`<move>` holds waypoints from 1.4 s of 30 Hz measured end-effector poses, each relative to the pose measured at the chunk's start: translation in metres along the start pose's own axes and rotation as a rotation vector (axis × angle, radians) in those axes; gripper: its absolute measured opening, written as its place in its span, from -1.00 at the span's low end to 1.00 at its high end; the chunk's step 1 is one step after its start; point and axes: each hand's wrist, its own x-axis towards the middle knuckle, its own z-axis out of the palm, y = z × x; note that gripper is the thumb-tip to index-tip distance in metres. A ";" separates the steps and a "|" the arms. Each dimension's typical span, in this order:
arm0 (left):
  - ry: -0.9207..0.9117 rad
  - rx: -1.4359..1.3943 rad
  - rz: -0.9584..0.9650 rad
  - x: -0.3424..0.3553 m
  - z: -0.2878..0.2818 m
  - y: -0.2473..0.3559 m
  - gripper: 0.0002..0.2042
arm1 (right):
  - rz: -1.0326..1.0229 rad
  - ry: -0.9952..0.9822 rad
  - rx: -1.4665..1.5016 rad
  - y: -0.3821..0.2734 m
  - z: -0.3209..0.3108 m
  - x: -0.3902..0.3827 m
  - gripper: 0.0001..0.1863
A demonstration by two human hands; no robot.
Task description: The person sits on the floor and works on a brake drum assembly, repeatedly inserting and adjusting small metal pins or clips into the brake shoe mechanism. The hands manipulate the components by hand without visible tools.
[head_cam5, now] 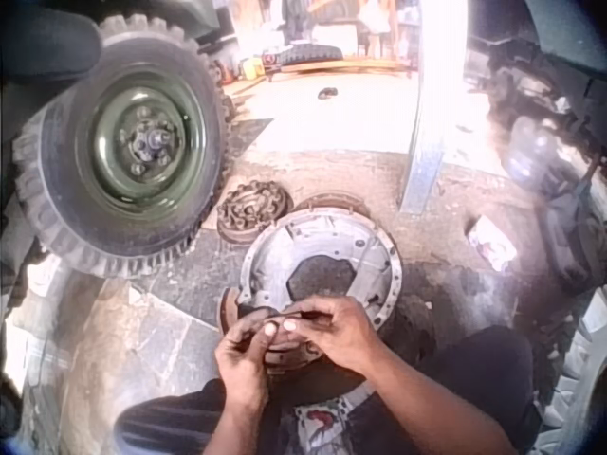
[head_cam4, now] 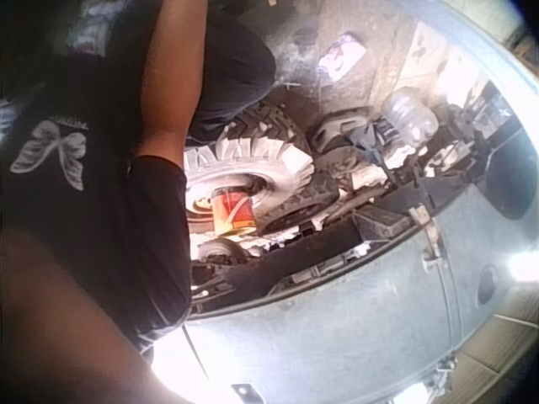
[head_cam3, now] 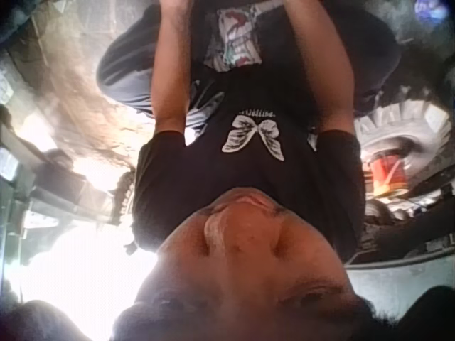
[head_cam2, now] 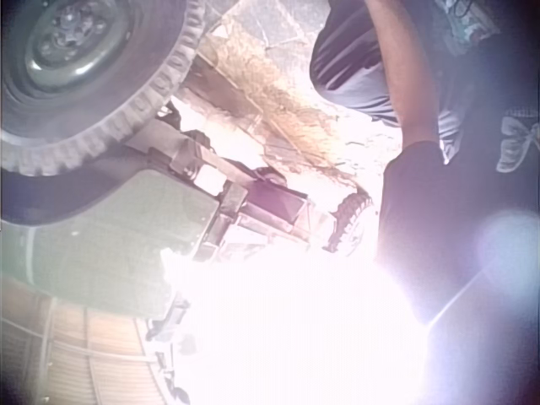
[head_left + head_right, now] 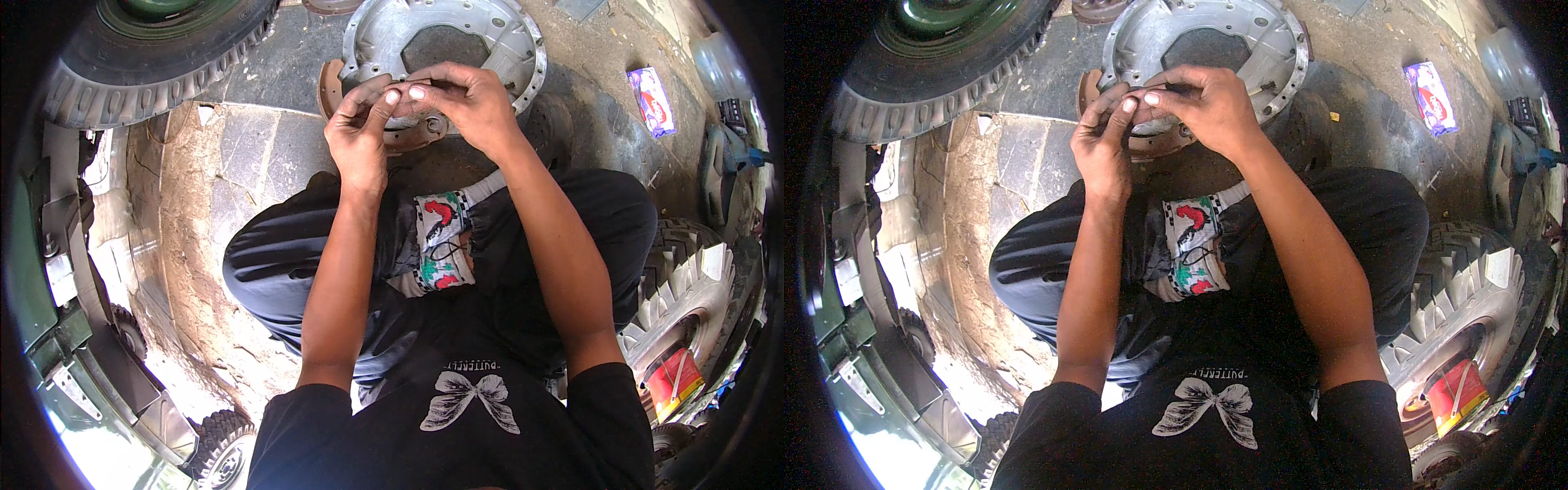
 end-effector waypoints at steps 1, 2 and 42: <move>0.001 0.009 0.008 0.000 -0.001 0.000 -0.81 | -0.009 0.006 -0.021 0.000 0.000 0.000 -0.69; 0.005 0.020 0.016 0.000 -0.002 0.000 -0.81 | 0.015 -0.002 -0.012 -0.003 0.001 -0.001 -0.69; -0.017 0.268 -0.017 -0.009 0.007 0.010 -0.91 | -0.090 0.003 -0.327 -0.014 -0.004 -0.002 -0.64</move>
